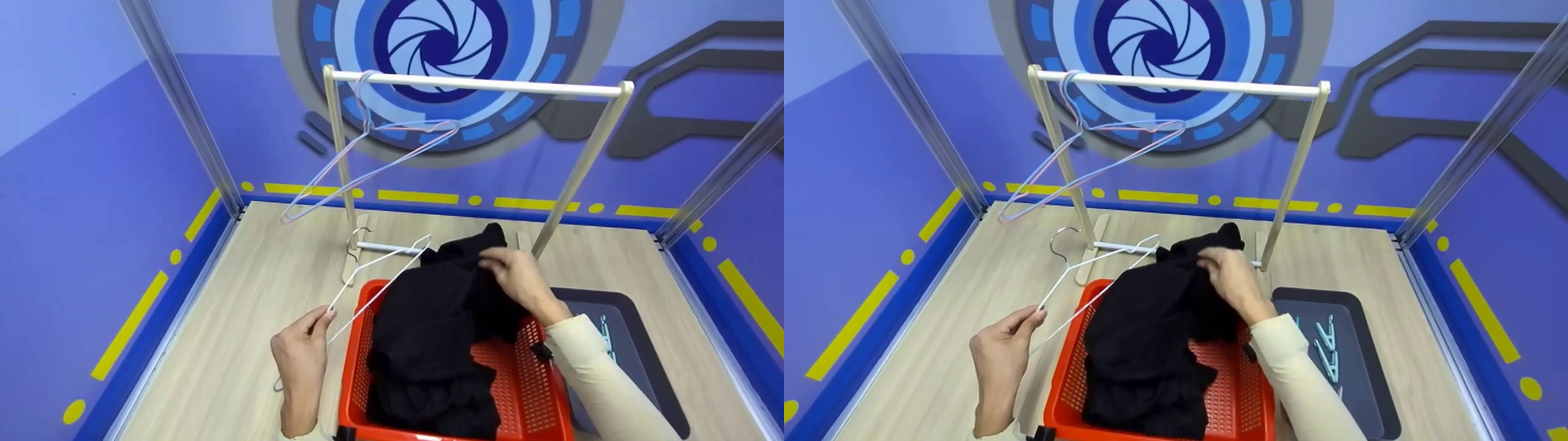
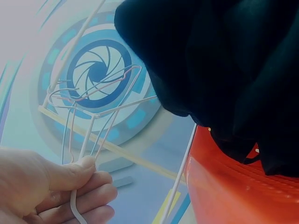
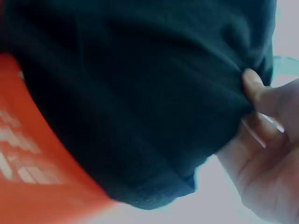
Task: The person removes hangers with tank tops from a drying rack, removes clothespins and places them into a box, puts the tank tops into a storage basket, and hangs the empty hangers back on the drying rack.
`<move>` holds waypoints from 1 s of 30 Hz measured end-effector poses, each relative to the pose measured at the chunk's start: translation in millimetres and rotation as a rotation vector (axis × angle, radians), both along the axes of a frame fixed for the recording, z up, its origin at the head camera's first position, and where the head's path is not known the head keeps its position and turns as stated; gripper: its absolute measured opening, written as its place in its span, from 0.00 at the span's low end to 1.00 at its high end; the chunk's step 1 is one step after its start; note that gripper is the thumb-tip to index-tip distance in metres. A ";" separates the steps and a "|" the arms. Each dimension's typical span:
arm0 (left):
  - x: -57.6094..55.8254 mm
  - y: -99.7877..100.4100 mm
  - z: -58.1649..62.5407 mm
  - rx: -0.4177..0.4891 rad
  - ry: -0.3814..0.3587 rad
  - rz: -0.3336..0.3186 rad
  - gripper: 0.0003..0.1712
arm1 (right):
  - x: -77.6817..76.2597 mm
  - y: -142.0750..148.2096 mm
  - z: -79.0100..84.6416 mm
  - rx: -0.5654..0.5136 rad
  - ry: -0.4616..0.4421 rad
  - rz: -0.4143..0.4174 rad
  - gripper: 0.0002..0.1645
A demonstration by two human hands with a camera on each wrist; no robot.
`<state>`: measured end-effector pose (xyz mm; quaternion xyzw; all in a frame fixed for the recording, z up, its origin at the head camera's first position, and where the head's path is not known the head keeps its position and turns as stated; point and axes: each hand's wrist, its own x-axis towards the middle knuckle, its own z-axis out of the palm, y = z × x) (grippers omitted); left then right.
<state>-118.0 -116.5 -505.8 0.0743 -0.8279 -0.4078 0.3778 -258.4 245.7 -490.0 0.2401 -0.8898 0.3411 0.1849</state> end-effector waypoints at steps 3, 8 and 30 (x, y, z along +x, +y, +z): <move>1.0 -0.6 0.0 0.012 -0.005 -0.008 0.07 | 14.1 -5.5 24.5 -0.107 0.127 0.042 0.11; 1.4 -2.0 0.7 0.029 -0.005 -0.019 0.07 | 54.8 -16.3 71.3 -0.154 0.308 0.206 0.19; 0.0 -2.5 -1.6 0.021 0.007 -0.029 0.07 | 122.0 -52.4 14.9 0.349 -0.165 0.686 0.18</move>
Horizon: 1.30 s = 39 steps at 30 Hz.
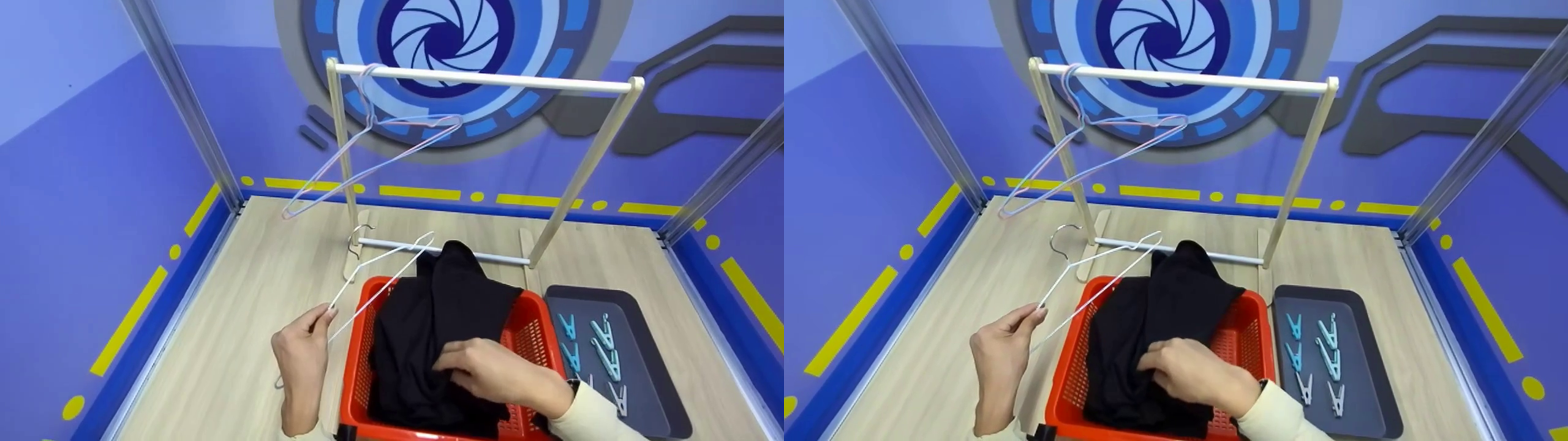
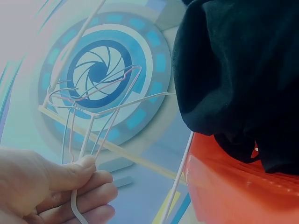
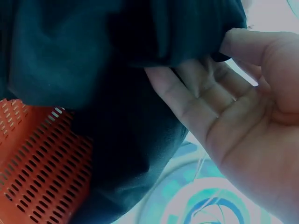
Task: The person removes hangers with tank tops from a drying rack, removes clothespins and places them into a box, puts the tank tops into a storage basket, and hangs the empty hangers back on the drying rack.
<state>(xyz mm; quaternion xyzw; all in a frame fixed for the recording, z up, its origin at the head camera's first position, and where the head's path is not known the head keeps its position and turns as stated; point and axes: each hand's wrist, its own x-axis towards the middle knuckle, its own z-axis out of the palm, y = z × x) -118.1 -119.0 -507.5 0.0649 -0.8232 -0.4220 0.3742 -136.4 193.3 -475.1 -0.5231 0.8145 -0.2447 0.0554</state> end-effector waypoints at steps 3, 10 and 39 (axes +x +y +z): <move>0.3 -0.3 0.4 0.006 -0.003 -0.005 0.07 | -7.8 7.3 15.8 0.031 -0.114 0.002 0.13; 0.4 -0.9 -0.9 0.009 -0.008 -0.012 0.07 | -58.5 32.8 45.1 -0.159 -0.231 -0.205 0.15; -0.6 -1.8 -2.6 0.015 -0.006 0.007 0.07 | -124.3 24.9 -20.4 -0.314 0.226 -0.328 0.18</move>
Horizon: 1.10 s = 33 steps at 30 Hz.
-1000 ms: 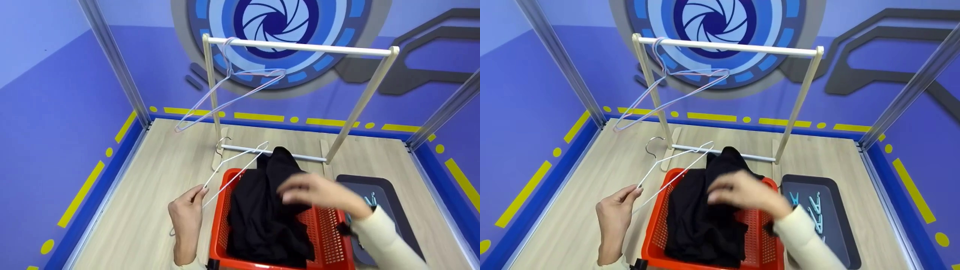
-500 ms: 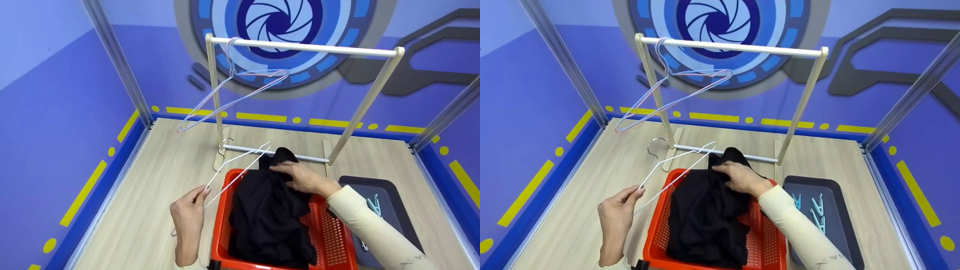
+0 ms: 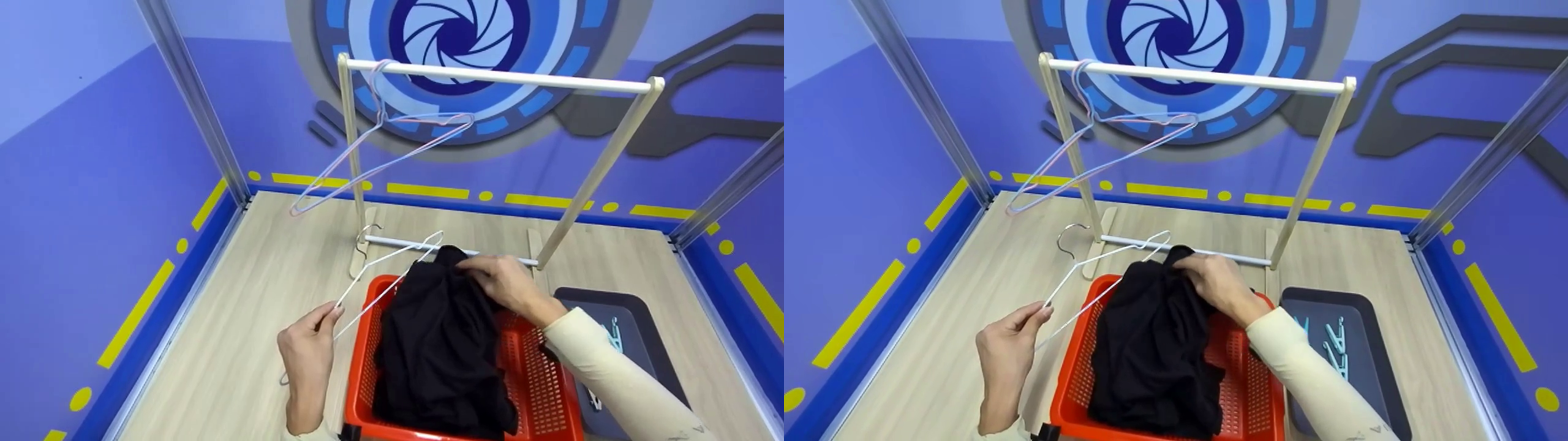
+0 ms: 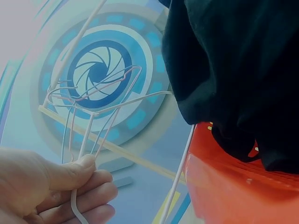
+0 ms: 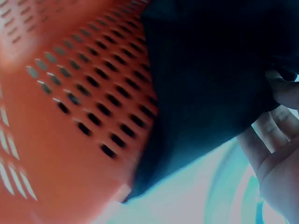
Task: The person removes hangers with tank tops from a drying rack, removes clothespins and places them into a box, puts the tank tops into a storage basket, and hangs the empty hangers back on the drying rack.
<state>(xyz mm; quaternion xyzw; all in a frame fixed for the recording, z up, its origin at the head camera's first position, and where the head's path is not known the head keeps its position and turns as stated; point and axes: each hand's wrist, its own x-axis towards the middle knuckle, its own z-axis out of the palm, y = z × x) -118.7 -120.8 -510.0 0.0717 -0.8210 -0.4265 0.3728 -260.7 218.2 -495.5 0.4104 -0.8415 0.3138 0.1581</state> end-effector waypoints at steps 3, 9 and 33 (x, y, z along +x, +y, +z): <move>0.2 0.4 0.4 0.005 -0.003 -0.002 0.07 | 10.4 3.4 22.8 -0.040 0.044 -0.001 0.20; 0.8 0.4 1.3 0.012 -0.002 -0.005 0.06 | 44.8 11.7 65.4 -0.107 0.201 0.091 0.26; 2.7 2.9 1.8 0.042 -0.036 -0.020 0.06 | 111.9 8.7 -2.4 0.440 -0.169 0.242 0.16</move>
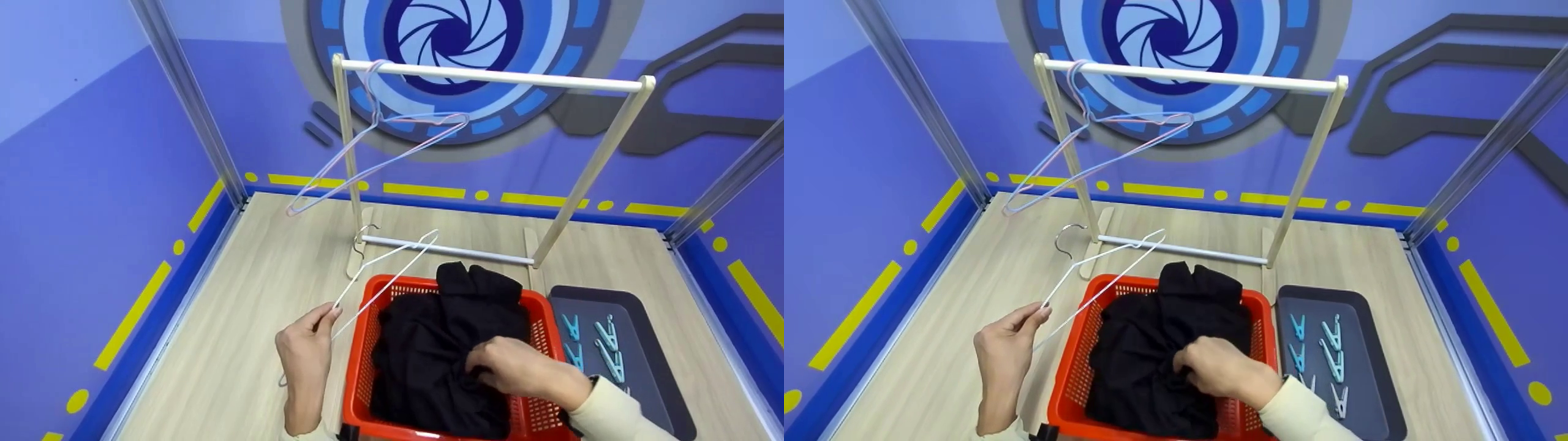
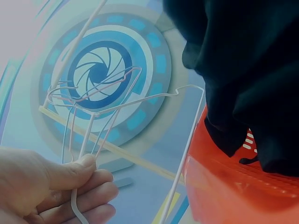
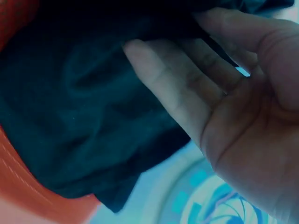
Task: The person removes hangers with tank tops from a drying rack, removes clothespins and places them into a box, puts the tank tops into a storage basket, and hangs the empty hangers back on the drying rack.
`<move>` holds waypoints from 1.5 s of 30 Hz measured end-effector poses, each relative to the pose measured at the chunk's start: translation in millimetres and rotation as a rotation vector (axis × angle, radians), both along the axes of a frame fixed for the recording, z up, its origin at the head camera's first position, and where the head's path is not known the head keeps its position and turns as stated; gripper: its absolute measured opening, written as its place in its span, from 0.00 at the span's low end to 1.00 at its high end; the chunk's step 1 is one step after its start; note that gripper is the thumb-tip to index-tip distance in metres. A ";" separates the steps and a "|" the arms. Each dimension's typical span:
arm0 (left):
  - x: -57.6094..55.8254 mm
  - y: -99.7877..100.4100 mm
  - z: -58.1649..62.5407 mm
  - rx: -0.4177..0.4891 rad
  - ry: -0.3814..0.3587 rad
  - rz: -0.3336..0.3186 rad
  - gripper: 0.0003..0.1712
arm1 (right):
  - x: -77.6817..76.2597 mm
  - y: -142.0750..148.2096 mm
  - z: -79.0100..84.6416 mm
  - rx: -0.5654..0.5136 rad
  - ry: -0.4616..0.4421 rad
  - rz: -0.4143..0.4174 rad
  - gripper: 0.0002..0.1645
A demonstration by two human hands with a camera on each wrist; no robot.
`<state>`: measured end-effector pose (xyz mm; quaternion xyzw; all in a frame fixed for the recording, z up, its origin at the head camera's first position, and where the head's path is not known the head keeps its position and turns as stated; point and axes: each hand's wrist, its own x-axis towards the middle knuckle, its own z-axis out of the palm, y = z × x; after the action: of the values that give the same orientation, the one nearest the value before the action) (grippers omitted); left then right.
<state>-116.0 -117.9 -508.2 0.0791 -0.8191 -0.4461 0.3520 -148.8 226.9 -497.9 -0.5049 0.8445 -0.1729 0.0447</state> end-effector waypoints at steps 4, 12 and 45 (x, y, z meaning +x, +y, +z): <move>0.2 -0.7 -0.5 -0.007 0.012 0.007 0.05 | -2.0 -2.5 -2.5 0.025 -0.028 0.008 0.16; 0.7 -0.7 -0.1 -0.028 0.053 0.003 0.06 | -34.8 5.0 50.4 -0.020 -0.263 -0.004 0.11; -0.3 1.9 0.2 -0.041 0.041 0.005 0.07 | -53.3 12.5 -2.8 0.077 0.120 -0.185 0.17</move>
<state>-116.3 -116.0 -508.0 0.0647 -0.8204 -0.4299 0.3714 -202.2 239.4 -500.8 -0.4323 0.8946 -0.1132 -0.0028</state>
